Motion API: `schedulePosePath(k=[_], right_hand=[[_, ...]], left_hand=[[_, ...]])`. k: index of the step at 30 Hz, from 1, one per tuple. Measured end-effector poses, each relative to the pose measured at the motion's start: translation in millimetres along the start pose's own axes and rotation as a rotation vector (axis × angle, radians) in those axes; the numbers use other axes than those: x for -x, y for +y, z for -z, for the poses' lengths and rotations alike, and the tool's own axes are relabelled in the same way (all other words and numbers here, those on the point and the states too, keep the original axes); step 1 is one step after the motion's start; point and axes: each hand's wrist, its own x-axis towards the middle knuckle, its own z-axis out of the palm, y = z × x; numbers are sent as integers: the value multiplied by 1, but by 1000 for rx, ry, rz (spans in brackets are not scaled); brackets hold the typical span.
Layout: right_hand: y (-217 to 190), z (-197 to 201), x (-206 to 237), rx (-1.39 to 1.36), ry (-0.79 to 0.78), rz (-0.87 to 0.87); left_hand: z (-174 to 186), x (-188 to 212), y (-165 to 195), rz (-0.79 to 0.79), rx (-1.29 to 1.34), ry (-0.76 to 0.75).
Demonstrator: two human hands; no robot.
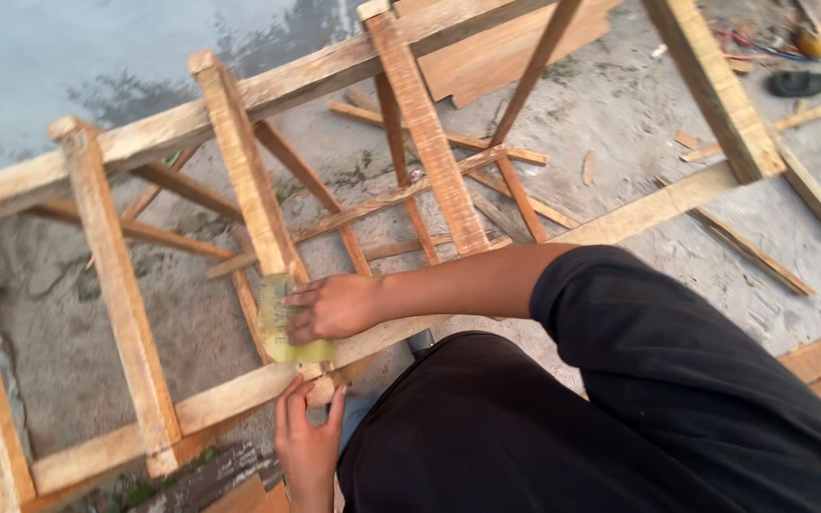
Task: The person is sanding the wooden beams of a frame using a piece of sandpaper held in their right hand, while stabilizing the frame with their left hand.
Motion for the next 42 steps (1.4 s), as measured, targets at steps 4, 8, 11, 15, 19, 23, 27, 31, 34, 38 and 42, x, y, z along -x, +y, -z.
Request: schedulePosePath(k=[4, 8, 11, 15, 19, 23, 27, 31, 34, 38, 42], right_hand=[[-16, -2, 3, 107, -45, -171], [-38, -6, -1, 20, -10, -59], [-53, -11, -10, 65, 6, -229], [-72, -14, -22, 123, 43, -263], [-93, -10, -30, 163, 56, -531], [-112, -7, -39, 97, -14, -447], [-114, -12, -52, 72, 84, -666], [-105, -20, -70, 109, 191, -645], [-102, -22, -82, 99, 158, -694], [-109, -22, -90, 121, 159, -927], [-125, -26, -95, 144, 127, -826]], left_hand=[[7, -1, 1, 9, -34, -85], [21, -3, -8, -107, 25, -160], [32, -2, -20, -104, 71, -249], [48, -7, -45, -161, 51, -341], [64, -20, -75, -282, 32, -374], [79, -34, -102, -320, -27, -429], [92, -46, -124, -333, -85, -508], [100, -55, -143, -370, -93, -574], [107, -61, -158, -414, -114, -595], [115, -66, -177, -378, -137, -603], [127, -73, -197, -376, -137, -686]])
